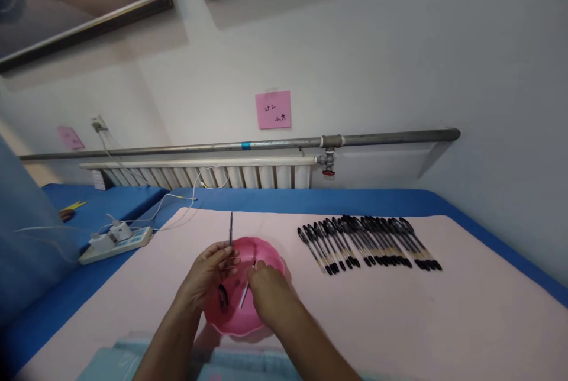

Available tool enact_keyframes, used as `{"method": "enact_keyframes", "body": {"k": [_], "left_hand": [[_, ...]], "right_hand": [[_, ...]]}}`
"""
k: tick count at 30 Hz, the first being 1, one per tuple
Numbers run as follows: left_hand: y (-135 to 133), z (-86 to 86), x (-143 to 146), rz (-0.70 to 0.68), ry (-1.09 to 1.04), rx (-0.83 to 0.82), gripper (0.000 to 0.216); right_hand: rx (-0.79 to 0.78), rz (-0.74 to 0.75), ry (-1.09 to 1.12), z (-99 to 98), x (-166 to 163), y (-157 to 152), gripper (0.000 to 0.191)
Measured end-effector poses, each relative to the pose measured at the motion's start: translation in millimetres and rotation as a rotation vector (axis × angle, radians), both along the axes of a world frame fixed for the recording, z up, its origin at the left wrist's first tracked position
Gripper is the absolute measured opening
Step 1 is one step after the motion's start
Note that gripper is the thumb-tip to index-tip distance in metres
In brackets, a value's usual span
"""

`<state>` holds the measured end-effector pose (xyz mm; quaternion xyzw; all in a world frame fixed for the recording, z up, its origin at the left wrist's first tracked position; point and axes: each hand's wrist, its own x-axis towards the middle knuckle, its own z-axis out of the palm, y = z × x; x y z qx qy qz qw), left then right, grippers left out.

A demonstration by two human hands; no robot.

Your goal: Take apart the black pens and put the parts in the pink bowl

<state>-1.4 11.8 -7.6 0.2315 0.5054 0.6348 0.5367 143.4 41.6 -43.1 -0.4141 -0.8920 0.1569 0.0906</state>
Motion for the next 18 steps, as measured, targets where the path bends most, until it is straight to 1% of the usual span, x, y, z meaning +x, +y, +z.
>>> {"method": "enact_keyframes", "body": {"k": [2,5,8,10,12,15,18], "left_hand": [[-0.8,-0.1,0.3,-0.025,0.015,-0.001,0.022],[-2.3,0.4,0.9,-0.066,0.037,-0.008,0.024],[-3.4,1.5,2.6,-0.099,0.052,-0.005,0.027],[-3.9,1.8,4.6,-0.123,0.055,0.012,0.029],[-4.3,1.2,7.6,-0.159,0.057,0.033,0.031],[-5.7,-1.8,14.5,-0.235,0.086,0.042,0.027],[-8.2,-5.2,23.5,-0.311,0.129,0.038,0.023]], "right_hand": [[-0.024,-0.011,0.026,-0.4,-1.9,0.9,0.032],[-0.088,-0.009,0.107,-1.1,-3.8,1.2,0.025],[-0.151,-0.006,0.275,2.6,-1.5,0.8,0.018],[-0.172,-0.026,0.440,10.4,3.3,2.7,0.018],[-0.178,-0.082,0.632,22.0,10.7,8.0,0.018],[-0.206,-0.232,0.912,40.0,23.4,20.1,0.017],[-0.261,-0.367,1.127,50.1,33.1,29.8,0.023]]}}
